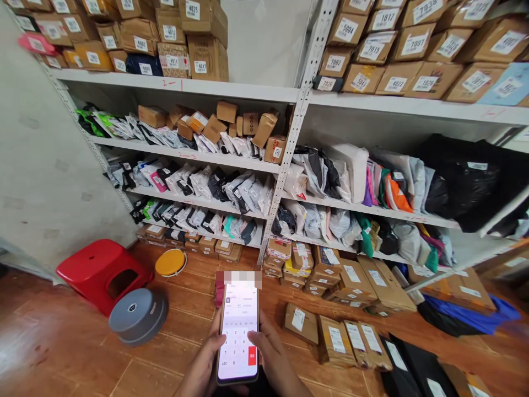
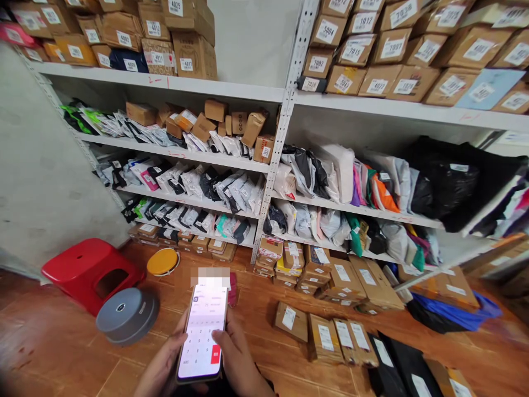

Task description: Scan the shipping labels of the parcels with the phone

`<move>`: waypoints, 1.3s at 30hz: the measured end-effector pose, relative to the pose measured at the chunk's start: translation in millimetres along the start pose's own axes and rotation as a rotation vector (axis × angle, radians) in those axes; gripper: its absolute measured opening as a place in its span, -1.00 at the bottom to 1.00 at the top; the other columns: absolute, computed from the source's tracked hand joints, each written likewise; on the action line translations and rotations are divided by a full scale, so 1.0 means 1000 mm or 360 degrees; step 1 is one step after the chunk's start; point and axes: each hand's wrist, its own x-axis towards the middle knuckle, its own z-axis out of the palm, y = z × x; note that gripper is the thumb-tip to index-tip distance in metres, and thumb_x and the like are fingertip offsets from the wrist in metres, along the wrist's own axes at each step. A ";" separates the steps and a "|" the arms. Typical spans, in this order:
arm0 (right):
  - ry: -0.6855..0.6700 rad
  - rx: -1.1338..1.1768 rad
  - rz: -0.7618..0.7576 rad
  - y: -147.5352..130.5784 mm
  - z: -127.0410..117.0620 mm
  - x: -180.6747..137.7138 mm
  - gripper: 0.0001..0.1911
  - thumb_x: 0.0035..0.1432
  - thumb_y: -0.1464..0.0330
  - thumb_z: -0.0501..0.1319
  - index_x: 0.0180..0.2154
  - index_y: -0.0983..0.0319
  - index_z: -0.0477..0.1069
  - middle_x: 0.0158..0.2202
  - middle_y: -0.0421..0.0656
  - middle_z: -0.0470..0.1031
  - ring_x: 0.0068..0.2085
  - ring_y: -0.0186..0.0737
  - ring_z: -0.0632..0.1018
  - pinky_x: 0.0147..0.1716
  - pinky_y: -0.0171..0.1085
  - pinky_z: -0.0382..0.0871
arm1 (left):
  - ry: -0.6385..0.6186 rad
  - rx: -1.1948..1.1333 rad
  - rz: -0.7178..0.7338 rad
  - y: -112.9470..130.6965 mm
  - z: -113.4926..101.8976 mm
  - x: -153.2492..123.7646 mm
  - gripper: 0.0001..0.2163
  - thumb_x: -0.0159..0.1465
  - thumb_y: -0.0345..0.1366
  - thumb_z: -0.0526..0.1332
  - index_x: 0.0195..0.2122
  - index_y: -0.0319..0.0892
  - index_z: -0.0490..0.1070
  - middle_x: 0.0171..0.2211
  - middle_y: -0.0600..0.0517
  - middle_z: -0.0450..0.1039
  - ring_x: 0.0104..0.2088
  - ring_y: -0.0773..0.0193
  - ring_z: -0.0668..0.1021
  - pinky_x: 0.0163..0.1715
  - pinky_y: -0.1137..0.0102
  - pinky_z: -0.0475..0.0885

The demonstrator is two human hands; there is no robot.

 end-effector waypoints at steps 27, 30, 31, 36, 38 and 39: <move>-0.0110 -0.0182 -0.0049 0.001 -0.015 0.018 -0.44 0.03 0.29 0.15 0.12 0.13 0.30 0.07 -0.14 0.47 0.07 0.02 0.43 0.00 -0.09 0.28 | -0.0466 -0.0017 -0.0084 0.020 -0.015 0.016 0.06 -0.14 -0.44 0.09 0.33 -0.01 -0.59 0.03 -0.08 0.46 -0.18 -0.05 0.57 -0.40 0.21 0.51; -0.0122 -0.0082 0.0008 -0.004 -0.009 0.019 -0.43 0.01 0.26 0.18 0.11 0.14 0.29 0.01 -0.13 0.51 -0.08 -0.04 0.49 -0.12 -0.14 0.34 | -0.0362 0.0156 -0.0105 0.026 -0.014 0.017 0.06 -0.10 -0.45 0.12 0.32 -0.01 -0.62 0.07 -0.09 0.43 -0.16 -0.05 0.56 -0.40 0.23 0.51; -0.0097 -0.0064 0.0033 -0.005 -0.007 0.020 -0.44 0.01 0.23 0.21 0.09 0.14 0.30 -0.04 -0.13 0.54 -0.13 -0.06 0.50 -0.18 -0.16 0.35 | -0.0336 0.0186 -0.0107 0.027 -0.013 0.017 0.06 -0.09 -0.45 0.12 0.31 -0.01 -0.64 0.08 -0.09 0.42 -0.15 -0.05 0.56 -0.41 0.23 0.51; 0.0081 -0.0119 0.0097 -0.006 0.006 0.030 -0.48 -0.02 -0.01 0.29 -0.08 0.14 0.44 -0.26 -0.14 0.55 -0.29 -0.11 0.49 -0.29 -0.20 0.31 | -0.0424 0.0027 -0.0116 0.037 -0.013 0.015 0.03 -0.09 -0.36 0.09 0.32 -0.06 -0.60 0.05 -0.11 0.45 -0.15 -0.13 0.57 -0.36 0.19 0.50; 0.0119 -0.0132 0.0127 -0.004 0.006 0.035 -0.45 -0.04 -0.07 0.29 -0.11 0.15 0.47 -0.29 -0.13 0.56 -0.32 -0.09 0.51 -0.34 -0.19 0.30 | -0.0452 -0.0037 -0.0095 0.038 -0.014 0.019 -0.02 -0.06 -0.36 0.08 0.34 -0.01 -0.49 0.07 -0.10 0.44 -0.13 -0.13 0.56 -0.33 0.18 0.49; 0.0128 -0.0128 0.0133 -0.003 0.005 0.037 -0.42 -0.07 -0.08 0.30 -0.12 0.16 0.47 -0.31 -0.13 0.56 -0.32 -0.07 0.52 -0.34 -0.17 0.31 | -0.0457 -0.0074 -0.0065 0.036 -0.015 0.023 -0.03 -0.08 -0.36 0.09 0.35 -0.01 -0.41 0.07 -0.09 0.44 -0.10 -0.13 0.56 -0.28 0.15 0.49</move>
